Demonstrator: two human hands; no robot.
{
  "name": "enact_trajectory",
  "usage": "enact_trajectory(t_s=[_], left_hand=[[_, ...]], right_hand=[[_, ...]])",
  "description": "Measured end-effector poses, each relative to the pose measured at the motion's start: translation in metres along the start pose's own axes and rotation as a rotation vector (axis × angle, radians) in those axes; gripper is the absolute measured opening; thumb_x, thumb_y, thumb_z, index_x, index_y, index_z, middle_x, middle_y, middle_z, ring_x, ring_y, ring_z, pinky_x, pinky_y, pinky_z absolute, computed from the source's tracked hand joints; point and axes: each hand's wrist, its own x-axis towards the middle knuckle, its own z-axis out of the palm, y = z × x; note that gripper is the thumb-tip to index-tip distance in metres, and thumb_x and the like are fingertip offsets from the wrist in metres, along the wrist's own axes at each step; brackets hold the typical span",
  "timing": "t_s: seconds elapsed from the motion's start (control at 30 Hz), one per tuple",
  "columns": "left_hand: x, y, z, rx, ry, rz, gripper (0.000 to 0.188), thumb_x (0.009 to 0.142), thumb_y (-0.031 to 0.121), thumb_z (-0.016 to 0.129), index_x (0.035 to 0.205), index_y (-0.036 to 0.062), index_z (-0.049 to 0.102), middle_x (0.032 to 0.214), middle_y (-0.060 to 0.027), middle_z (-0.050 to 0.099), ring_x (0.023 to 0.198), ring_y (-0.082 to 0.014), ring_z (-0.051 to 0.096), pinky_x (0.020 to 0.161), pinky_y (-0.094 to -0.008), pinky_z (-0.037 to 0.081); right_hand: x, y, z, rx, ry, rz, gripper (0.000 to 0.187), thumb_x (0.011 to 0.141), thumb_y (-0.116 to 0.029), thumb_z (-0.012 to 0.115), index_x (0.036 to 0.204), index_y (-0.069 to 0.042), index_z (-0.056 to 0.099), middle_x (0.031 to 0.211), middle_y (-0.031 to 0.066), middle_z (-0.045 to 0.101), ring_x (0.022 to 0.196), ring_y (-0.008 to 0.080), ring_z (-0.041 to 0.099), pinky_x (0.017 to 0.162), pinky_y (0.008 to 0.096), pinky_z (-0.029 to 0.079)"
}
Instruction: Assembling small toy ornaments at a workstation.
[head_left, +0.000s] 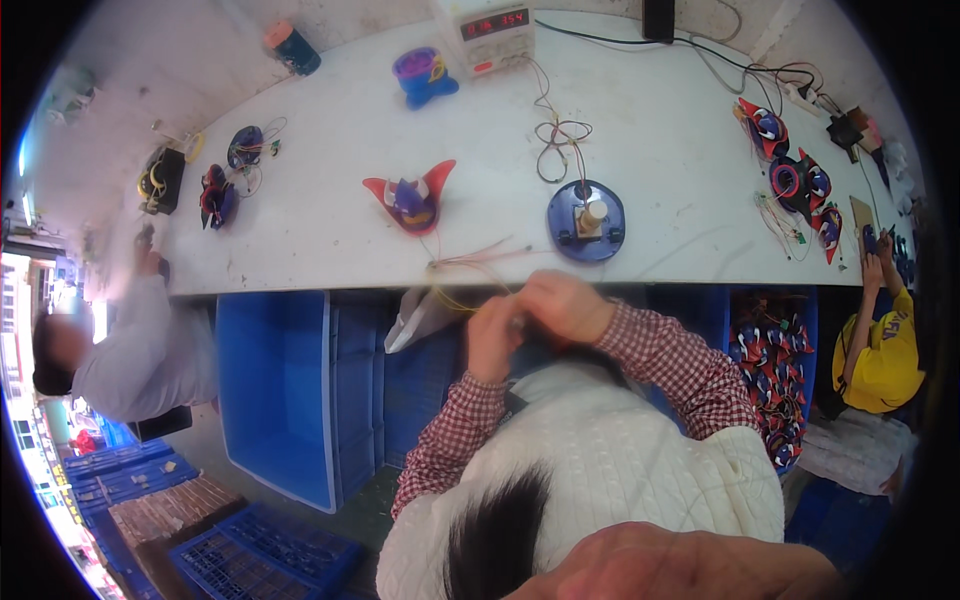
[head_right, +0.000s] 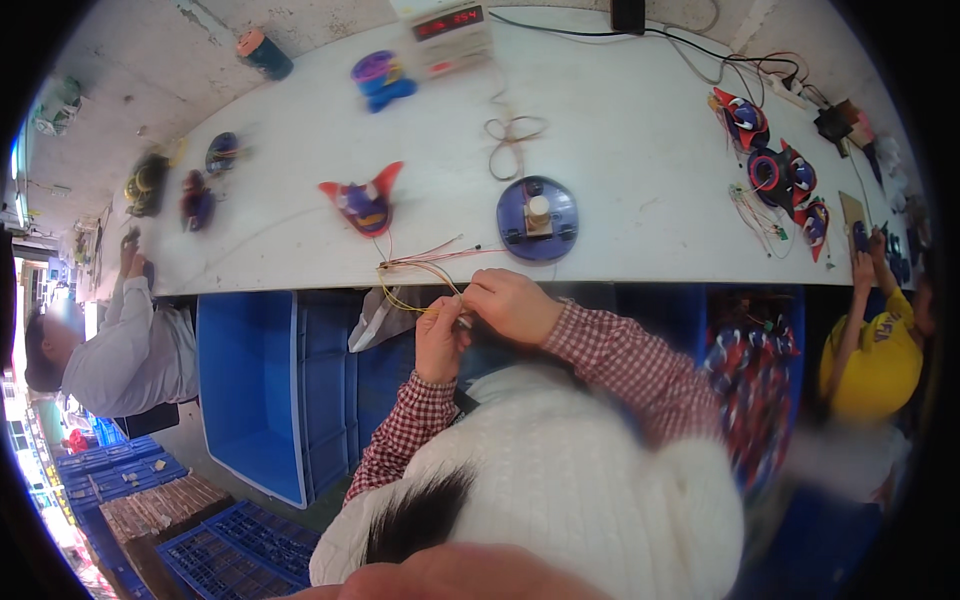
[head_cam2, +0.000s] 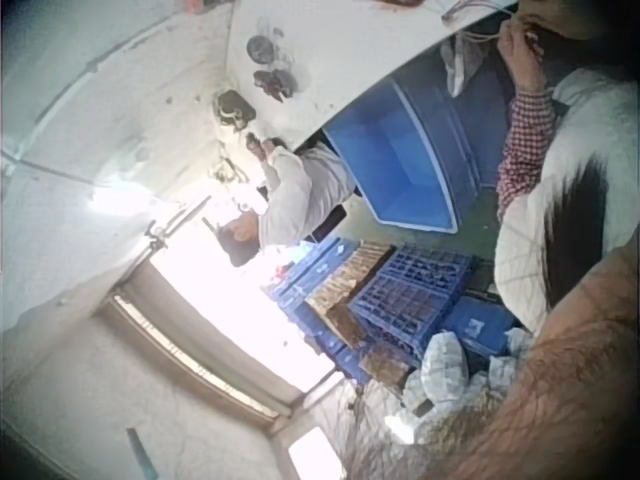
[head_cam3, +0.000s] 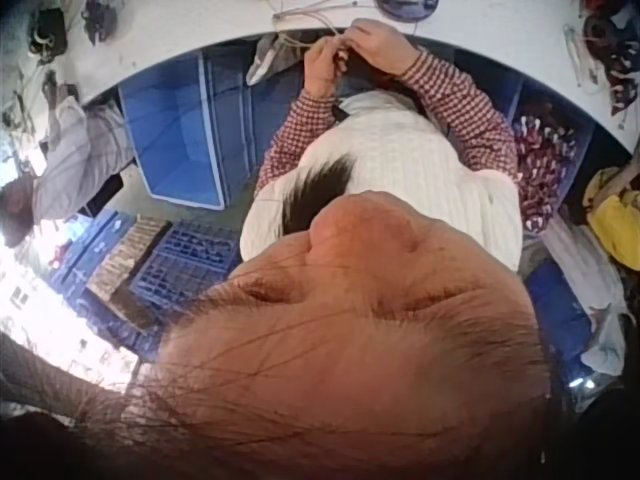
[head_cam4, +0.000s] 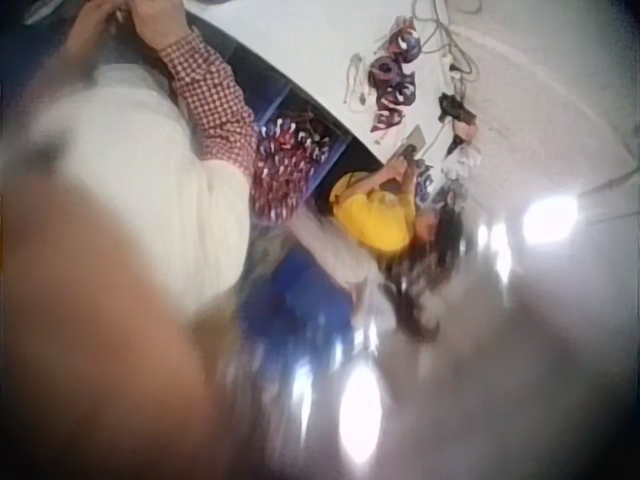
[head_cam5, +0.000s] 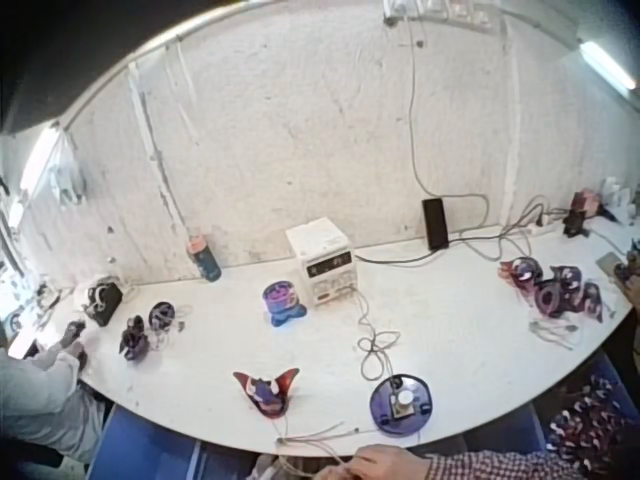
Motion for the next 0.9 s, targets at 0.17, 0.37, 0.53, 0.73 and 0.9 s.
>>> enact_trajectory(t_s=[0.17,0.37,0.53,0.73,0.9], left_hand=[[0.000,-0.002,-0.001,-0.018,0.002,0.001,0.020,0.094,0.021,0.053,0.082,0.0065,0.060,0.067,-0.0009,0.056,0.045,-0.0049,0.045,0.040,-0.0155,0.032],[-0.001,-0.001,0.000,0.009,0.010,-0.001,0.020,0.093,0.021,0.053,0.081,0.0067,0.060,0.067,-0.0007,0.056,0.044,-0.0049,0.045,0.040,-0.0156,0.032],[-0.001,-0.002,-0.001,0.006,0.012,0.000,0.020,0.093,0.020,0.053,0.080,0.0069,0.060,0.067,-0.0007,0.056,0.044,-0.0048,0.045,0.039,-0.0156,0.031],[-0.002,-0.003,-0.003,0.026,0.014,0.001,0.019,0.094,0.021,0.052,0.083,0.0065,0.061,0.067,-0.0006,0.057,0.044,-0.0047,0.045,0.039,-0.0157,0.032],[-0.003,0.002,-0.005,0.153,-0.007,0.022,0.021,0.095,0.022,0.052,0.090,0.0045,0.061,0.069,-0.0012,0.057,0.045,-0.0057,0.045,0.040,-0.0160,0.034]], right_hand=[[0.000,-0.001,-0.002,0.010,-0.041,0.000,0.011,0.076,-0.004,0.059,0.087,-0.007,0.060,0.080,0.0057,0.055,0.069,0.0204,0.053,0.061,0.0276,0.046],[-0.002,-0.001,0.000,0.029,-0.037,0.009,0.007,0.076,-0.006,0.059,0.083,-0.007,0.056,0.080,0.0057,0.054,0.069,0.0213,0.053,0.062,0.0290,0.046],[-0.004,-0.001,0.002,0.033,-0.039,0.012,0.008,0.076,-0.006,0.059,0.083,-0.007,0.056,0.080,0.0057,0.054,0.070,0.0214,0.054,0.062,0.0290,0.046],[-0.008,0.001,0.008,0.047,-0.065,0.013,0.013,0.077,-0.003,0.059,0.089,-0.007,0.061,0.083,0.0060,0.056,0.071,0.0207,0.055,0.064,0.0275,0.047],[-0.010,0.000,0.008,0.065,0.013,0.035,0.013,0.077,-0.008,0.062,0.089,-0.006,0.058,0.084,0.0066,0.056,0.071,0.0221,0.055,0.064,0.0287,0.047]])
